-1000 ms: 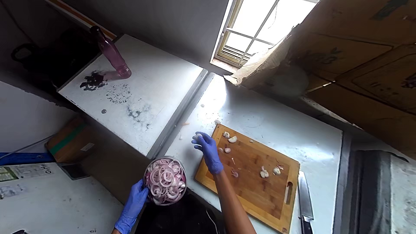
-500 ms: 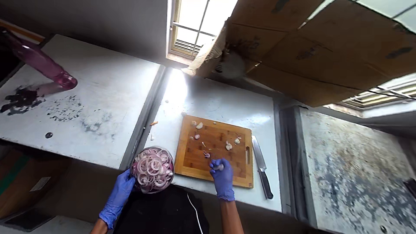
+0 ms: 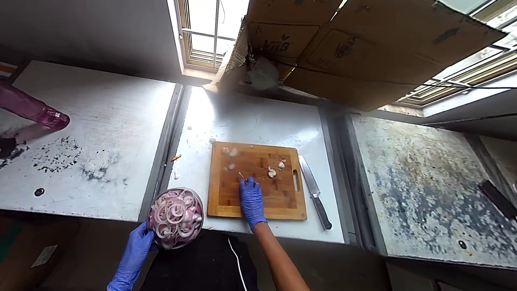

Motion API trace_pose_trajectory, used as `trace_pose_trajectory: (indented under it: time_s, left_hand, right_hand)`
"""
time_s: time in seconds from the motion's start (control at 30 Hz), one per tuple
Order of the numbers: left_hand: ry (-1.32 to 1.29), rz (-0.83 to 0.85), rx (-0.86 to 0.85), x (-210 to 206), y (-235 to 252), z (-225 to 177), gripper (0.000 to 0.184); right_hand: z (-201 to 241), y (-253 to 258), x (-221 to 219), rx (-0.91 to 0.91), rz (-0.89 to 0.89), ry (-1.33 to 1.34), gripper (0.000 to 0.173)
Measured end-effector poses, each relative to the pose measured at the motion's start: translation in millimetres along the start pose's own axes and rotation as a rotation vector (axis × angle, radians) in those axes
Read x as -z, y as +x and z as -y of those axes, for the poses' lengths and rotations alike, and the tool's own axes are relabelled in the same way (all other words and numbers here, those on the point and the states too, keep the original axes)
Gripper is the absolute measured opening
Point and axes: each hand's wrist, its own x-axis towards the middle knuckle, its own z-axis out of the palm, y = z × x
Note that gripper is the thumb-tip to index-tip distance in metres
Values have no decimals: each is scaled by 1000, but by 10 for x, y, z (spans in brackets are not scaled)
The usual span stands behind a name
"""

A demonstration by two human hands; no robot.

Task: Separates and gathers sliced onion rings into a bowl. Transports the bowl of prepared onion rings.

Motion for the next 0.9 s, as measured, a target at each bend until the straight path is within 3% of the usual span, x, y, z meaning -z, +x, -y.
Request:
trace_pose_trajectory:
  time_s: [0.07,0.2,0.4,0.6,0.67,0.9]
  left_hand:
    - [-4,1,34,-4,-33,11,28]
    - [-7,-12,40,-64,-86,-17,29]
    - [-29,-22,32,-163,-142,0,26]
    - [-32,-36,29,-298,-233,7,26]
    - [-22,-30,41,-330,-284,-36,26]
    - [-6,-38,37,-430,-423,-39,22]
  right_hand:
    - [-21,-10,43,44,44,-10,33]
    - [-119,11,88,118,81,12,28]
    - [-177,74,64,92,140,7,27]
    - [-362,98,-92,334,-67,-13,32]
    - [-391,102,-127,417,-184,-10,26]
    - [-367,83,-173,416,-251,-55,24]
